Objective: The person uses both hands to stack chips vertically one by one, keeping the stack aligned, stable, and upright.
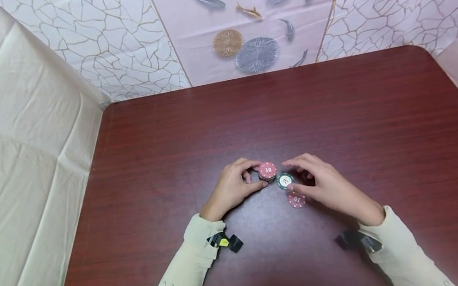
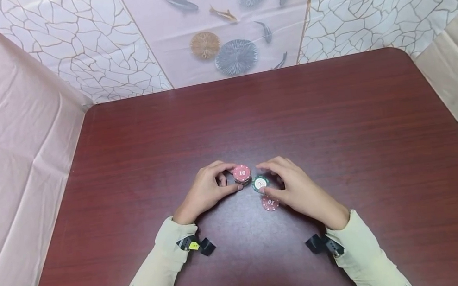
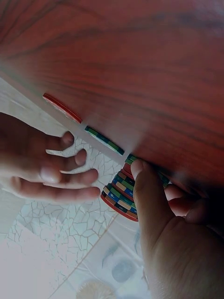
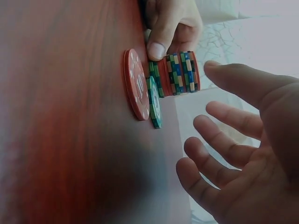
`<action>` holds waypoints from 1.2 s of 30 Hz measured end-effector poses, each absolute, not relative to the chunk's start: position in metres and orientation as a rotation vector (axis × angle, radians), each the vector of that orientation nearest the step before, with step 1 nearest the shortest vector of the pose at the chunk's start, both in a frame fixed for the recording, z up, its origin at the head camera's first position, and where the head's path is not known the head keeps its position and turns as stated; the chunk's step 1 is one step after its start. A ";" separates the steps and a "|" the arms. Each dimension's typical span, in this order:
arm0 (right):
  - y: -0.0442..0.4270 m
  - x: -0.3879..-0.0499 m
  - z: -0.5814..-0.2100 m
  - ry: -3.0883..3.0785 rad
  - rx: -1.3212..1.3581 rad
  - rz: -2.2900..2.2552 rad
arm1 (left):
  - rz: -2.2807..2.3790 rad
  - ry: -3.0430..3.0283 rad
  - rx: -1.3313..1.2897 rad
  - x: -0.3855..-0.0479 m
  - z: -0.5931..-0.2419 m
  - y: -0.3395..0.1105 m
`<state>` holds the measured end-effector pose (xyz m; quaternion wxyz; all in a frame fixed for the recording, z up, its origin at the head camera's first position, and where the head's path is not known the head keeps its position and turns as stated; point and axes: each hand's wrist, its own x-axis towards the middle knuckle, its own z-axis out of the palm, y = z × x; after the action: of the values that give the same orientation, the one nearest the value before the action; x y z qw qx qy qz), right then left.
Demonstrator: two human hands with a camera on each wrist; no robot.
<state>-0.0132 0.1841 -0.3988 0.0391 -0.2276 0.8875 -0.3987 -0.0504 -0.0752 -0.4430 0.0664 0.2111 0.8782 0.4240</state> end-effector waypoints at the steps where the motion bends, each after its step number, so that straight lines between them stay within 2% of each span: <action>1: 0.185 -0.011 -0.399 2.726 -0.715 -1.224 | 1.276 2.652 0.635 -0.050 -0.443 -0.076; 12: 0.203 0.010 -0.411 2.728 -0.815 -1.085 | 1.277 2.645 0.646 -0.049 -0.445 -0.074; 36: 0.203 0.012 -0.416 2.764 -0.943 -0.915 | 1.279 2.650 0.641 -0.050 -0.444 -0.075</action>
<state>0.0117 0.2026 -0.4163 0.0405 -0.3078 0.9024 -0.2987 -0.0501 -0.0748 -0.4439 0.0648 0.2125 0.8781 0.4239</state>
